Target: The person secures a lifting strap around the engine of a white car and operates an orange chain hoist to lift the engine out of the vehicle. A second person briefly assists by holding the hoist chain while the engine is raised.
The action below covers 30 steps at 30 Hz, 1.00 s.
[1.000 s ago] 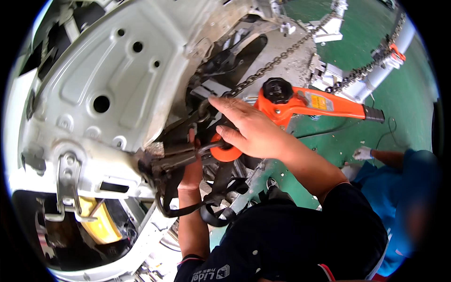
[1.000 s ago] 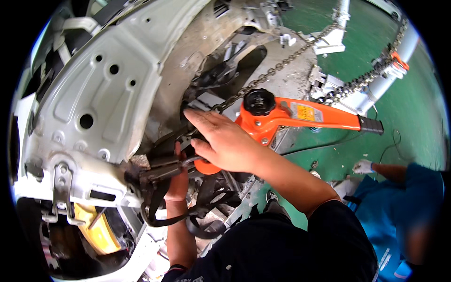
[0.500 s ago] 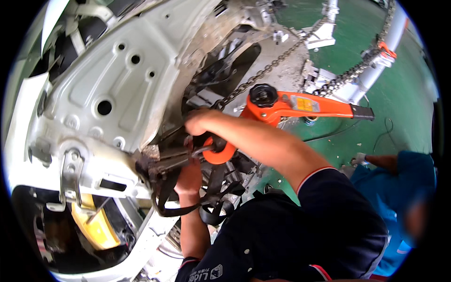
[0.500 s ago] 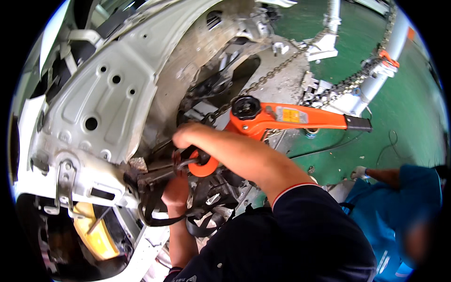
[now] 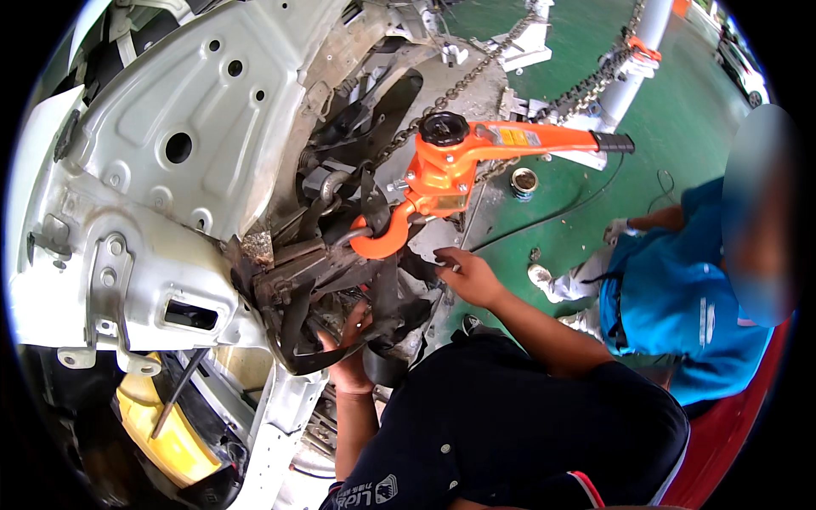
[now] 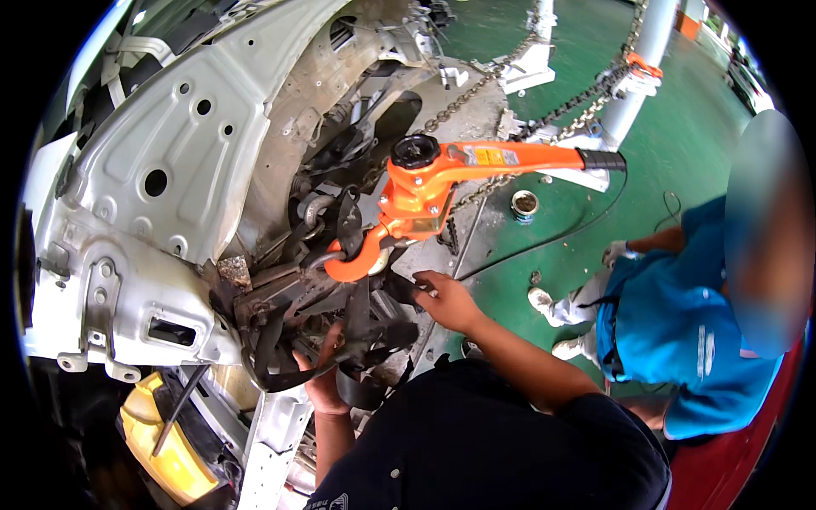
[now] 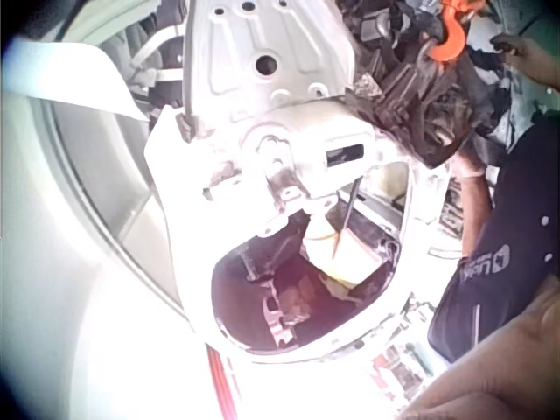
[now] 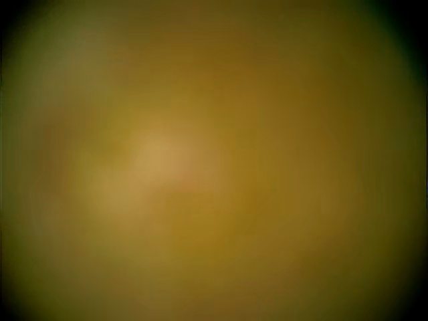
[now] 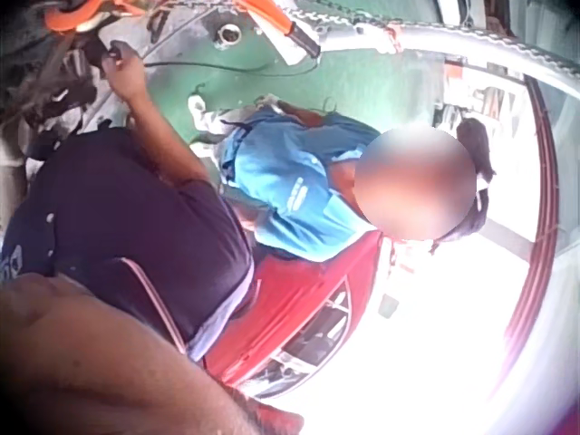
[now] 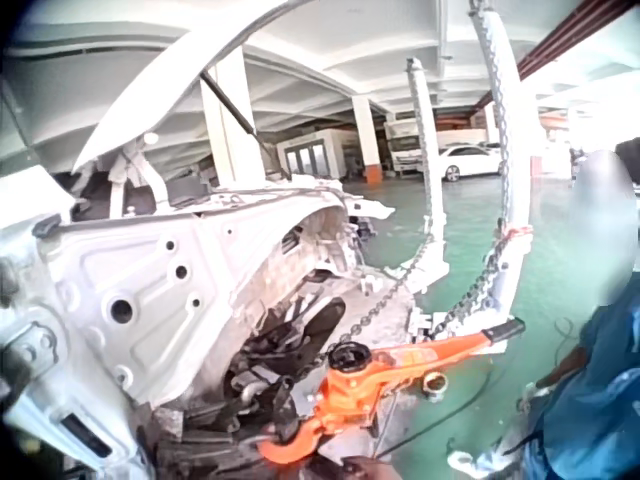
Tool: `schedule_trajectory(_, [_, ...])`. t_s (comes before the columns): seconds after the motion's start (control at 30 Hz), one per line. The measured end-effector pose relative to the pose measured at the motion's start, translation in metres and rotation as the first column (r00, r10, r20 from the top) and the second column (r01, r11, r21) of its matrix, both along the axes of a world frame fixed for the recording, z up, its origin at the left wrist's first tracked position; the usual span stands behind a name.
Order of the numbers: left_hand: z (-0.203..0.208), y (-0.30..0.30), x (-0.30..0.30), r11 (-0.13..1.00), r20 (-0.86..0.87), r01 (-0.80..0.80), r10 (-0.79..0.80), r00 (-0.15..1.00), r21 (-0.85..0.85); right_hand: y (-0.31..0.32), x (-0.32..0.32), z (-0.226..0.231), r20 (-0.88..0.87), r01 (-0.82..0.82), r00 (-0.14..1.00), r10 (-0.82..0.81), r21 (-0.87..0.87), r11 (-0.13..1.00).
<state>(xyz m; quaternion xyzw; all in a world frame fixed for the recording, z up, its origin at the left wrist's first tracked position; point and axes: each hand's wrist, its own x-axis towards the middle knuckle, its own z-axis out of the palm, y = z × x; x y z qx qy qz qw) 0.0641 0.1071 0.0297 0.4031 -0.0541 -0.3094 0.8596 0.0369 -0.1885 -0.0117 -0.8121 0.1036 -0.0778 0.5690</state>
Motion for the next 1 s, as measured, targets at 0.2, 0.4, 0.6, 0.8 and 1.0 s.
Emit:
schedule_trajectory(0.2, [0.02, -0.04, -0.003, 0.924, -0.074, 0.3, -0.325, 0.943, -0.236, 0.061, 0.063, -0.071, -0.084, -0.023, 0.996, 0.039, 0.184, 0.983])
schedule_trajectory(0.4, [0.01, -0.017, -0.025, 0.971, -0.168, 0.197, -0.219, 0.961, -0.137, 0.042, -0.006, -0.098, -0.337, 0.017, 0.937, -0.095, -0.227, 0.974])
schedule_trajectory(0.6, [-0.027, 0.024, -0.061, 0.975, 0.044, 0.189, -0.185, 0.982, -0.117, 0.095, -0.128, -0.113, -0.01, 0.186, 0.982, -0.189, 0.229, 0.955])
schedule_trajectory(0.8, [-0.05, 0.042, -0.072, 0.822, 0.352, -0.217, 0.022, 0.936, 0.526, 0.091, -0.192, -0.154, -0.473, 0.241, 0.814, -0.337, -0.254, 0.937])
schedule_trajectory(1.0, [-0.017, 0.147, -0.055, 0.381, 0.797, -0.865, 0.381, 0.469, 0.326, 0.051, -0.153, -0.154, -0.389, 0.345, 0.831, -0.397, -0.198, 0.917])
